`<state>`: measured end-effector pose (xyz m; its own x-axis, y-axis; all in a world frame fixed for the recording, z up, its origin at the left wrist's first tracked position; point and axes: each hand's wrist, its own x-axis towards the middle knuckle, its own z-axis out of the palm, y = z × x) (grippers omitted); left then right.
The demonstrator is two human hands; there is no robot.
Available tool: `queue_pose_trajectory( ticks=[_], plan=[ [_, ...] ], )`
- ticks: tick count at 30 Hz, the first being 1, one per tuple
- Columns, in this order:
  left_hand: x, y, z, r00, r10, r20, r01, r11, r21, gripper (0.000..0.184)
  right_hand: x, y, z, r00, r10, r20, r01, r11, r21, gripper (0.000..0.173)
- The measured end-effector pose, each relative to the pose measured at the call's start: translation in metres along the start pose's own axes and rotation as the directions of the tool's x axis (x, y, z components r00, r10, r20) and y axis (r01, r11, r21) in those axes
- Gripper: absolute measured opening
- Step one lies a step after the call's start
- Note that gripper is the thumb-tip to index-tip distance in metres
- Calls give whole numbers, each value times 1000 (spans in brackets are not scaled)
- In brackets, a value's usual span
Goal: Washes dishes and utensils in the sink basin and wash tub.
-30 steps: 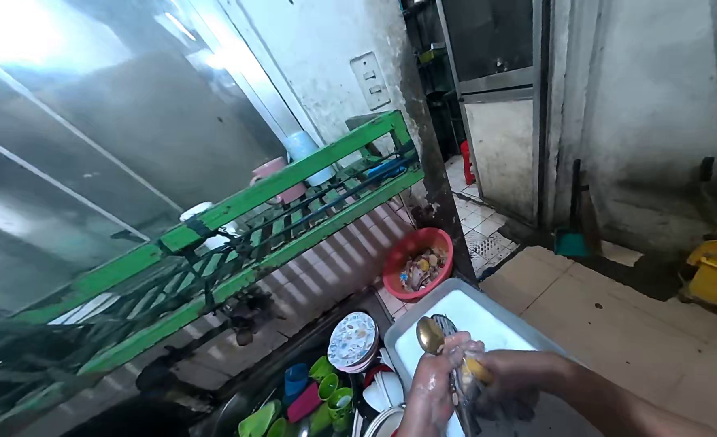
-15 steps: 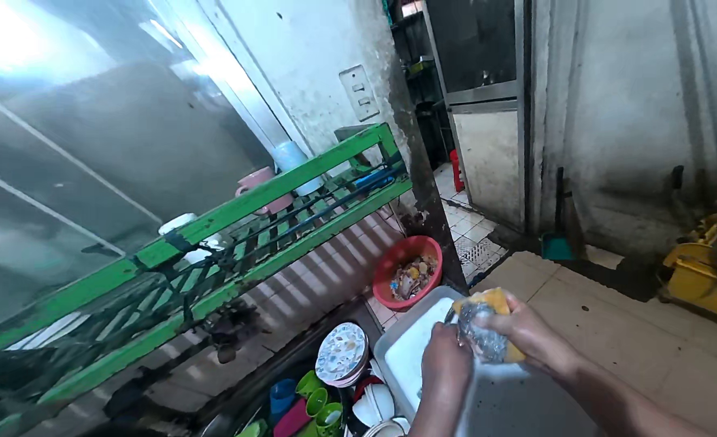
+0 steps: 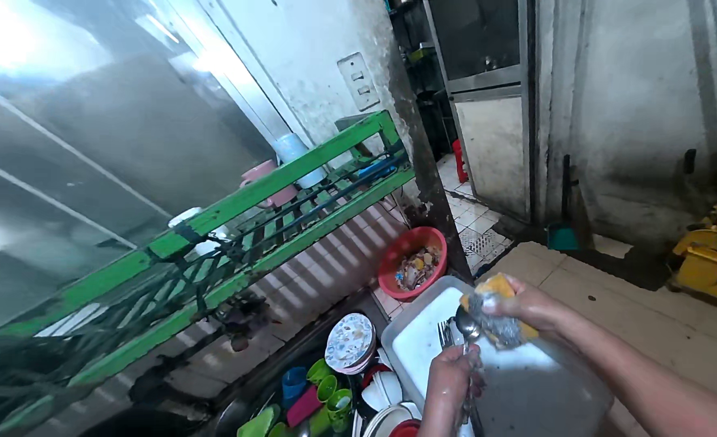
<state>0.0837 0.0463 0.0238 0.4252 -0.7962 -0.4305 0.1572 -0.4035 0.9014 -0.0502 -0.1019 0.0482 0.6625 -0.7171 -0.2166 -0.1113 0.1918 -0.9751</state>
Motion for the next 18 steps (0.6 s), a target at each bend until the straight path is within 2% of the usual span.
queue_pose_trajectory(
  ticks=[1, 3, 9, 12, 15, 18],
  plan=[
    [-2, 0, 0, 1000, 12, 4, -12, 1000, -3, 20, 0, 3, 5, 999, 7, 44, -5, 999, -40, 53],
    [-5, 0, 1, 1000, 24, -14, -24, 1000, 15, 24, 1, 6, 14, 1000, 11, 21, -8, 991, -133, 49],
    [-14, 3, 5, 979, 89, -184, -100, 994, -46, 29, -2, -3, 31, 987, -65, -147, 47, 991, -123, 43],
    [-13, 2, -1, 970, 119, -212, -144, 984, -106, 31, -6, -4, 29, 978, -87, -192, 62, 990, -130, 44],
    [-13, 2, -1, 981, 125, -146, -142, 984, -112, 23, -15, -5, 32, 994, -63, -91, 52, 992, -119, 50],
    [-18, -1, 10, 978, 167, -123, -176, 983, -60, 15, -16, -3, 35, 999, 9, 53, 3, 974, -226, 53]
  ],
)
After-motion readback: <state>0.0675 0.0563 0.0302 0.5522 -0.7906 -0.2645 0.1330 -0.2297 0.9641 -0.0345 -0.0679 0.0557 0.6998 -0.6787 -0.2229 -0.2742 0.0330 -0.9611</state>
